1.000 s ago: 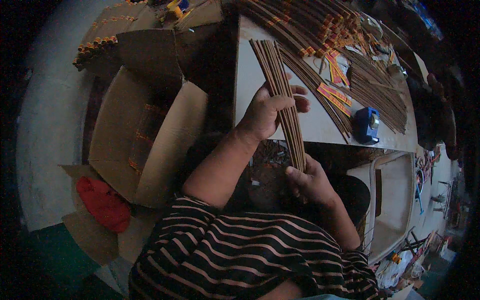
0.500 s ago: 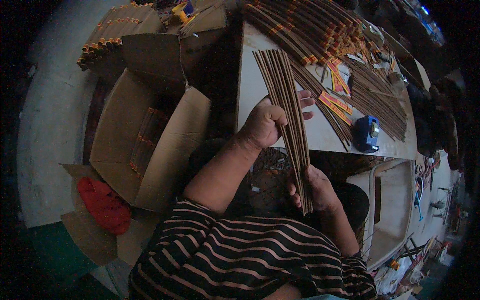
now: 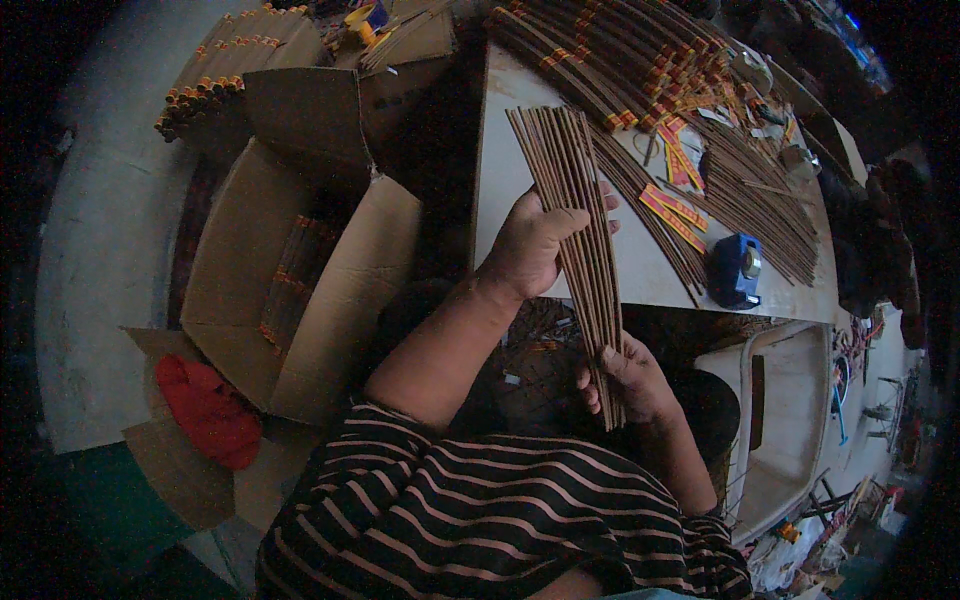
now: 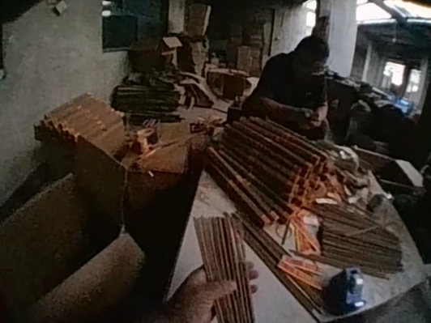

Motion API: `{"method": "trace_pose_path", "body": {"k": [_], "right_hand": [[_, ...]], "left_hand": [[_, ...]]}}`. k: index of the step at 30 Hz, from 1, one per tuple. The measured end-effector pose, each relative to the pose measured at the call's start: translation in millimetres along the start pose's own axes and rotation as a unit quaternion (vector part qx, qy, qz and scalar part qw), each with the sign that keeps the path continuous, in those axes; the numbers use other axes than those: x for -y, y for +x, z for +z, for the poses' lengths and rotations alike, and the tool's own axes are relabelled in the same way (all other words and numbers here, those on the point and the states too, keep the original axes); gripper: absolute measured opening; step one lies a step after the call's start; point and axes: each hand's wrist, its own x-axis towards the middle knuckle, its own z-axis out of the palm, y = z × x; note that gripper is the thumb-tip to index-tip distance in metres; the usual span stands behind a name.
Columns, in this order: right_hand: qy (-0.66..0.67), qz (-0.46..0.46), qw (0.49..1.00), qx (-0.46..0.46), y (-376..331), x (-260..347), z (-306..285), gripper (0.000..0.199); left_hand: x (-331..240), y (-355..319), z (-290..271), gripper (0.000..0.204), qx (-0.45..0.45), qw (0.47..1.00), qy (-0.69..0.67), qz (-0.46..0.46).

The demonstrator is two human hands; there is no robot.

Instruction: The person gathers thin sticks, aligns them into bundles, and secures each bundle with a small paper wrapper. The person repeats this process, placing completed bundles on the table.

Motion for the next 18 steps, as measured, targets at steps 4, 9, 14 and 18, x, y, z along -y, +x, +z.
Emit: {"method": "trace_pose_path", "body": {"k": [4,9,14,18], "right_hand": [[0.026,0.002,1.0,0.007,1.0,-3.3,-5.1,0.037],[0.064,0.004,0.997,0.032,3.9,-6.0,-12.6,0.038],[0.059,0.013,0.997,0.048,6.6,-0.8,-16.9,0.041],[0.087,0.027,0.992,0.086,10.0,1.1,-27.2,0.041]], "left_hand": [[-1.4,1.7,-1.6,0.049,0.011,1.0,0.019,-0.009],[-2.4,2.0,3.0,0.054,-0.003,1.0,0.004,-0.002],[-2.4,7.6,-11.3,0.059,0.036,0.998,-0.005,-0.045],[-2.3,8.7,-2.9,0.04,-0.005,0.997,-0.062,-0.055]]}}
